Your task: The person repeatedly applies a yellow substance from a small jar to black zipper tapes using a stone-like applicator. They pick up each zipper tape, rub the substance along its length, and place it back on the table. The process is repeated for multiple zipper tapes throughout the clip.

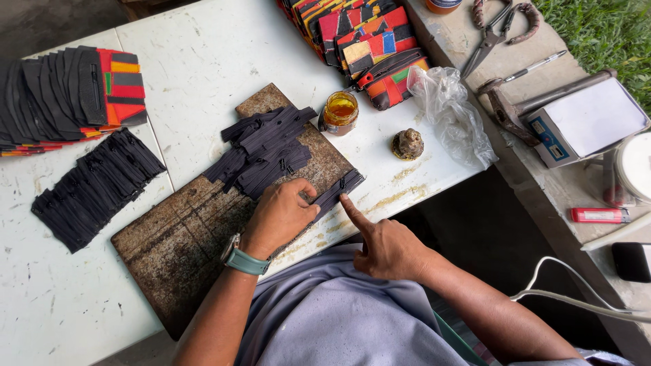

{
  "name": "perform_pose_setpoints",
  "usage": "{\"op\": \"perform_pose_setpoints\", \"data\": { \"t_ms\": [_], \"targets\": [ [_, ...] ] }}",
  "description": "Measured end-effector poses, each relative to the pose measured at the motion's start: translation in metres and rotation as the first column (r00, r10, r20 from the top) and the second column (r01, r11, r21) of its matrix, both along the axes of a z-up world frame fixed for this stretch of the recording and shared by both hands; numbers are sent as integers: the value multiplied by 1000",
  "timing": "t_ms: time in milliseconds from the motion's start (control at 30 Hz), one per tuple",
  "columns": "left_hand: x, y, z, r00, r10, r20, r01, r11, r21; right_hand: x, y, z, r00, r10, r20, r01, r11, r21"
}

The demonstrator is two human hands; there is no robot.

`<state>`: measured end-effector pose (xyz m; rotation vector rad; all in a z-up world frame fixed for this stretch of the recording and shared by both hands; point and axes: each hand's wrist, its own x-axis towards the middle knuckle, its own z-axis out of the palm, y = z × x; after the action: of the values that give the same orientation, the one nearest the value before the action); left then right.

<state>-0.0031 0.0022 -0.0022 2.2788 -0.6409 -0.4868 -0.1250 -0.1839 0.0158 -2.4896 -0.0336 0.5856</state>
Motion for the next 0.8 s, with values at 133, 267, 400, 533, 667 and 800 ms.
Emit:
{"op": "perform_pose_setpoints", "data": {
  "t_ms": [133, 267, 400, 533, 667, 800],
  "targets": [
    [-1, 0, 1, 999, 4, 33, -4, 1000, 21, -4, 9, -7, 995, 75, -63, -86, 978, -191],
    [3, 3, 6, 1000, 4, 7, -5, 991, 131, -7, 8, -11, 989, 100, 105, -87, 989, -119],
    [5, 6, 4, 1000, -14, -19, 16, 995, 98, -9, 10, -19, 988, 122, 91, -99, 969, -227],
    [6, 7, 0, 1000, -20, -10, 21, 994, 104, -12, 18, -28, 943, 192, 272, -163, 978, -126],
    [8, 8, -3, 999, -30, -18, 32, 994, 105, -8, 27, -35, 989, 150, -13, -145, 921, -362],
    [9, 8, -4, 999, -39, 0, 39, 995, 97, -7, 30, -35, 970, 242, -37, -236, 881, -410]
  ]
}}
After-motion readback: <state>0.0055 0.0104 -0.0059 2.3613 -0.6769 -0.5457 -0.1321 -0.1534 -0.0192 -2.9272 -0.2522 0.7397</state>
